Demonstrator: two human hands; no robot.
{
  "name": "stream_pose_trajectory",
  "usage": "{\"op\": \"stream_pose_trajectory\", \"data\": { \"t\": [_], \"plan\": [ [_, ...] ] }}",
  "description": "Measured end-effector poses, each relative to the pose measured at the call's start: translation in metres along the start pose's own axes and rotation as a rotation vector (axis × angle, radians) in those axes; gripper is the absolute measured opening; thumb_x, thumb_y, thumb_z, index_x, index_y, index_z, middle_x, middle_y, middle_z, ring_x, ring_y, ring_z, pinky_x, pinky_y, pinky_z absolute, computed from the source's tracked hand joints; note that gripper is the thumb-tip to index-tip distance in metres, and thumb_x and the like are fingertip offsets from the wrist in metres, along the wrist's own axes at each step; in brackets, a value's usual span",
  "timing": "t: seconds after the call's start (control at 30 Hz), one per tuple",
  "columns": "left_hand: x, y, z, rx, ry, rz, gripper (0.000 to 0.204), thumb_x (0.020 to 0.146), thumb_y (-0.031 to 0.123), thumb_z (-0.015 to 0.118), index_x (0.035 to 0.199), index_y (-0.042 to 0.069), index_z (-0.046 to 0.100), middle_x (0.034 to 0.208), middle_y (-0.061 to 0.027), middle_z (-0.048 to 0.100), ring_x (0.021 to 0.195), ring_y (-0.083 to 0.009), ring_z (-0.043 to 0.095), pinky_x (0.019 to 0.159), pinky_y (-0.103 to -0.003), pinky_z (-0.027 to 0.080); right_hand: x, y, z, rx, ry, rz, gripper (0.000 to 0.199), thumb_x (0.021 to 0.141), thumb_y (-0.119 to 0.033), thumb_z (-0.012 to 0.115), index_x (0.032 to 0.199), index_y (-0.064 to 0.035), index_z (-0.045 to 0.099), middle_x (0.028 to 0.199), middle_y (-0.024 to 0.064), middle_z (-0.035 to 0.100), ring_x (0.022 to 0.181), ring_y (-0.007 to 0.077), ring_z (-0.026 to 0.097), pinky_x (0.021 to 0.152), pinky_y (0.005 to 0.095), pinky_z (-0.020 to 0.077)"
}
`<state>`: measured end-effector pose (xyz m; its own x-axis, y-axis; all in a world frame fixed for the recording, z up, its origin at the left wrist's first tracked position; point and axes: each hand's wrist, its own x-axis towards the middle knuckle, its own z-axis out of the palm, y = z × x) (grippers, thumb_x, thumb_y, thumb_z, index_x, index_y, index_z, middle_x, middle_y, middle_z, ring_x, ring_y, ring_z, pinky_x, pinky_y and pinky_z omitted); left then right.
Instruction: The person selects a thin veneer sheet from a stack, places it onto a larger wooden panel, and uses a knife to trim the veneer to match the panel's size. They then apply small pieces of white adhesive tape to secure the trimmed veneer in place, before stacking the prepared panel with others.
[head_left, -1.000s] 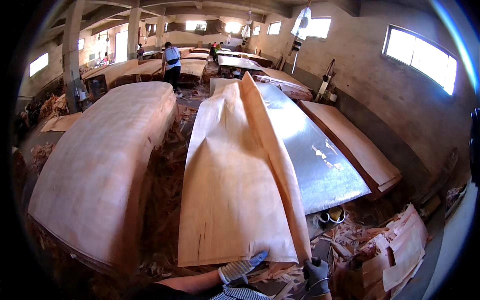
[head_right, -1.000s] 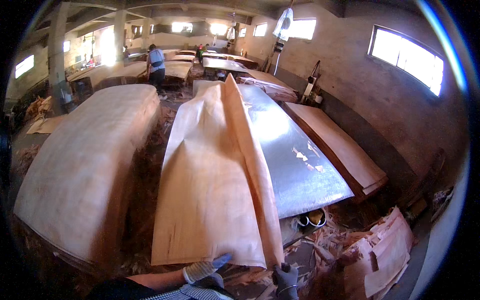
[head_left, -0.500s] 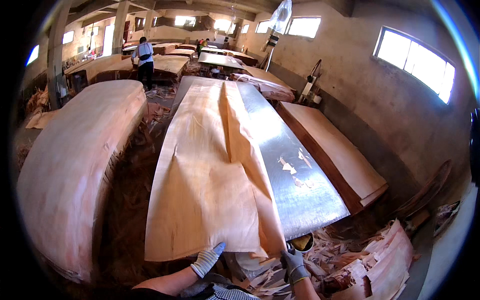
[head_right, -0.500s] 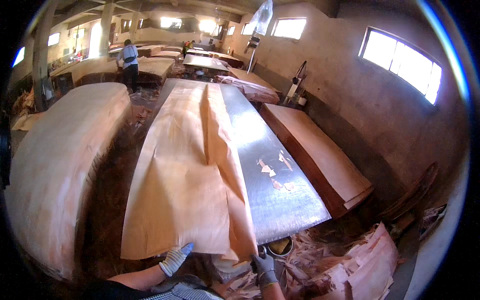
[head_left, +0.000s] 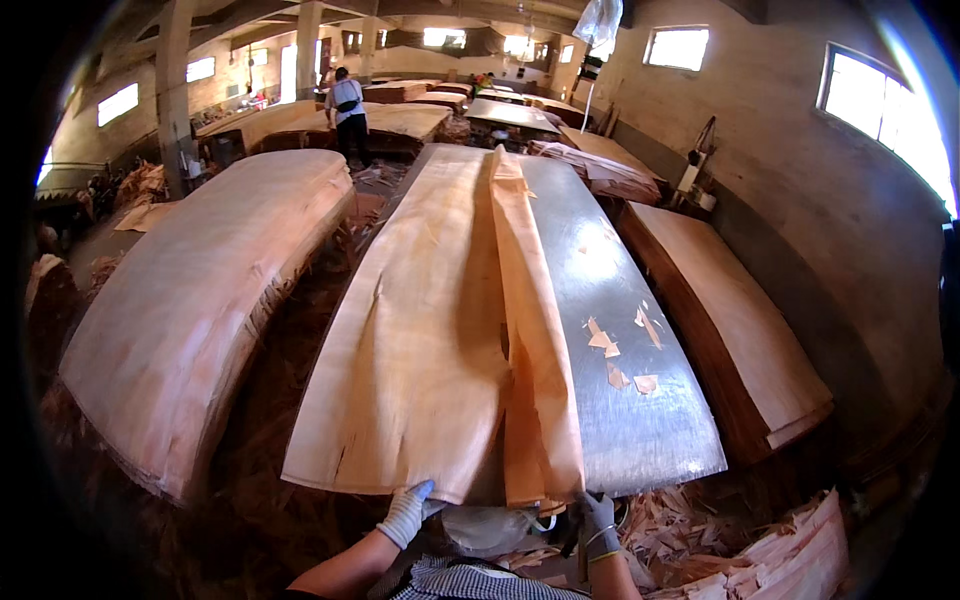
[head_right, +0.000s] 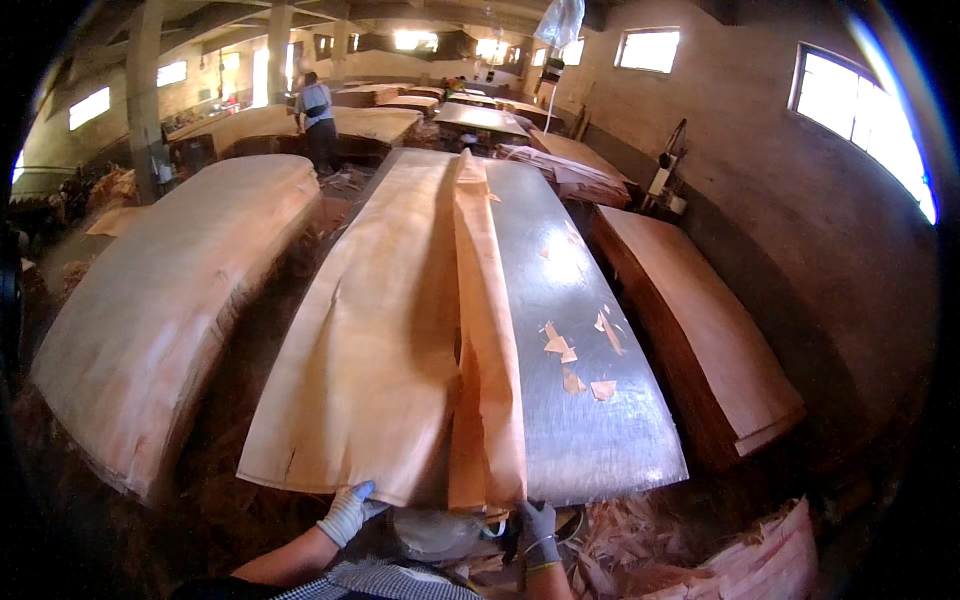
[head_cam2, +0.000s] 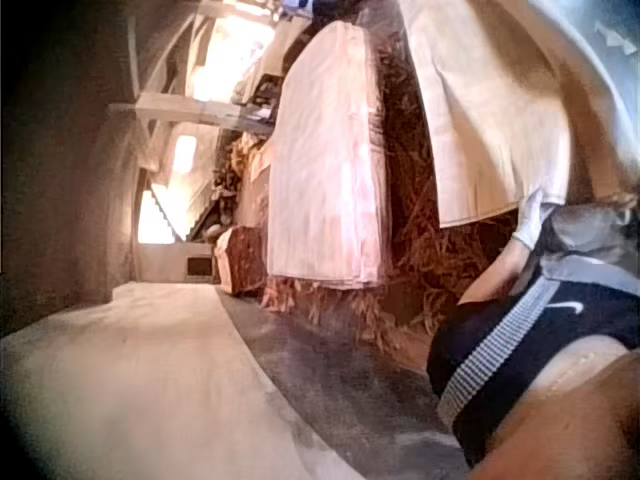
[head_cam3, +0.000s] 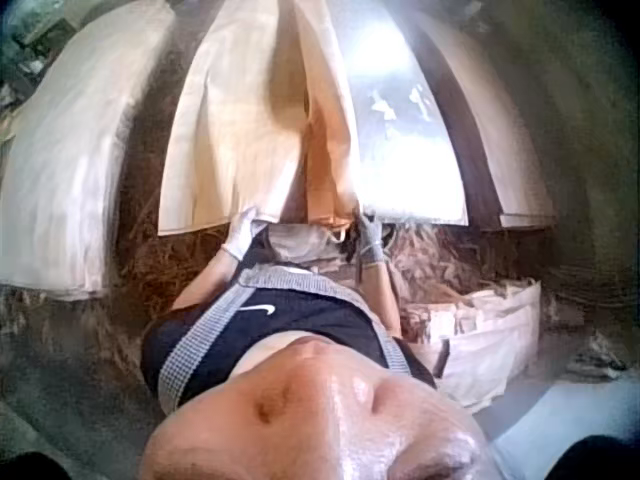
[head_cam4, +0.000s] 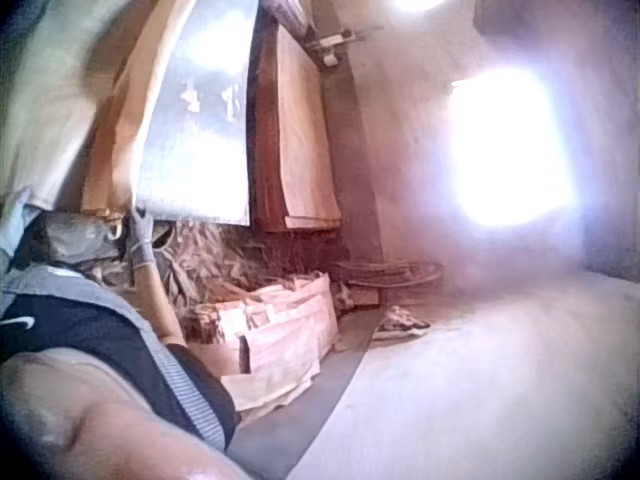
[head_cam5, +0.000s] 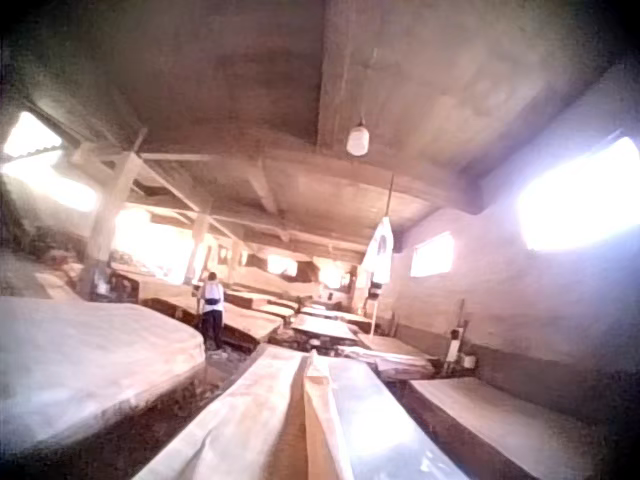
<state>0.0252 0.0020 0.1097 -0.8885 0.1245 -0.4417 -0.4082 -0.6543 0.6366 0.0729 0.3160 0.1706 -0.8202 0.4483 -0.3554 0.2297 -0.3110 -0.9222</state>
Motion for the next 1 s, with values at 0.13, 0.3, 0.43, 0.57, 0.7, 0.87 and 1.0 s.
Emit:
{"op": "stream_pose_trajectory", "data": {
  "t": [0.13,0.3,0.43,0.57,0.7,0.87,1.0],
  "plan": [
    [0.034,-0.009,0.026,0.009,-0.001,0.041,0.036,0.081,0.01,0.056,0.114,0.006,0.044,0.111,-0.015,0.049,0.1,-0.034,0.051,0.079,-0.052,0.047,0.056,-0.013,-0.024,0.206,-0.227,0.269,0.012,0.077,-0.02,0.058,0.073,-0.0086,0.055,0.051,-0.001,0.043,0.035,0.0108,0.037,0.032,0.0225,0.0278],
    [0.055,-0.04,0.0,-0.165,0.129,-0.176,0.046,0.081,0.015,0.057,0.121,0.006,0.036,0.122,-0.0202,0.039,0.109,-0.0446,0.041,0.089,-0.057,0.038,0.045,-0.003,-0.041,-0.08,0.044,-0.037,0.019,0.08,-0.02,0.057,0.072,-0.0034,0.058,0.059,0.0075,0.055,0.05,0.0159,0.051,0.043,0.0289,0.0422],
    [0.054,-0.067,-0.007,-0.243,0.193,-0.353,0.045,0.084,0.019,0.053,0.124,0.009,0.034,0.129,-0.0196,0.034,0.116,-0.0429,0.035,0.092,-0.059,0.032,0.042,0.077,-0.105,-0.947,0.209,-0.391,0.027,0.076,-0.024,0.062,0.077,0.0026,0.06,0.064,0.0141,0.058,0.059,0.016,0.056,0.055,0.0316,0.0434],
    [0.062,-0.079,-0.02,-0.301,0.257,-0.376,0.042,0.084,0.02,0.052,0.121,0.008,0.037,0.129,-0.0168,0.036,0.116,-0.0392,0.037,0.091,-0.058,0.034,0.032,0.052,-0.092,-0.624,0.205,-0.45,0.015,0.076,-0.014,0.063,0.072,0.0007,0.061,0.056,0.0031,0.055,0.047,0.0093,0.046,0.044,0.0256,0.0375],
    [0.072,-0.074,-0.011,-0.329,0.244,-0.393,0.041,0.084,0.02,0.052,0.12,0.009,0.038,0.127,-0.0154,0.038,0.115,-0.0383,0.038,0.091,-0.058,0.034,0.055,0.005,-0.098,-0.207,0.163,-0.239,0.012,0.074,-0.011,0.066,0.074,-0.0029,0.059,0.051,0.0011,0.05,0.039,0.0101,0.045,0.036,0.024,0.0342],
    [0.085,-0.071,-0.017,-0.385,0.25,-0.416,0.04,0.083,0.022,0.053,0.118,0.008,0.04,0.126,-0.0138,0.04,0.116,-0.0367,0.038,0.091,-0.058,0.034,0.064,-0.045,-0.099,-0.25,0.198,-0.162,0.015,0.079,-0.018,0.062,0.076,-0.0036,0.057,0.048,0.0036,0.05,0.032,0.0134,0.042,0.03,0.0262,0.0304],
    [0.072,-0.069,-0.026,-0.314,0.244,-0.364,0.041,0.083,0.025,0.054,0.118,0.009,0.041,0.125,-0.0129,0.041,0.116,-0.035,0.038,0.092,-0.056,0.035,0.068,-0.053,-0.11,-0.309,0.277,-0.186,0.019,0.08,-0.022,0.062,0.084,-0.0033,0.057,0.049,0.0046,0.05,0.03,0.0127,0.039,0.029,0.0257,0.0298]
  ]
}}
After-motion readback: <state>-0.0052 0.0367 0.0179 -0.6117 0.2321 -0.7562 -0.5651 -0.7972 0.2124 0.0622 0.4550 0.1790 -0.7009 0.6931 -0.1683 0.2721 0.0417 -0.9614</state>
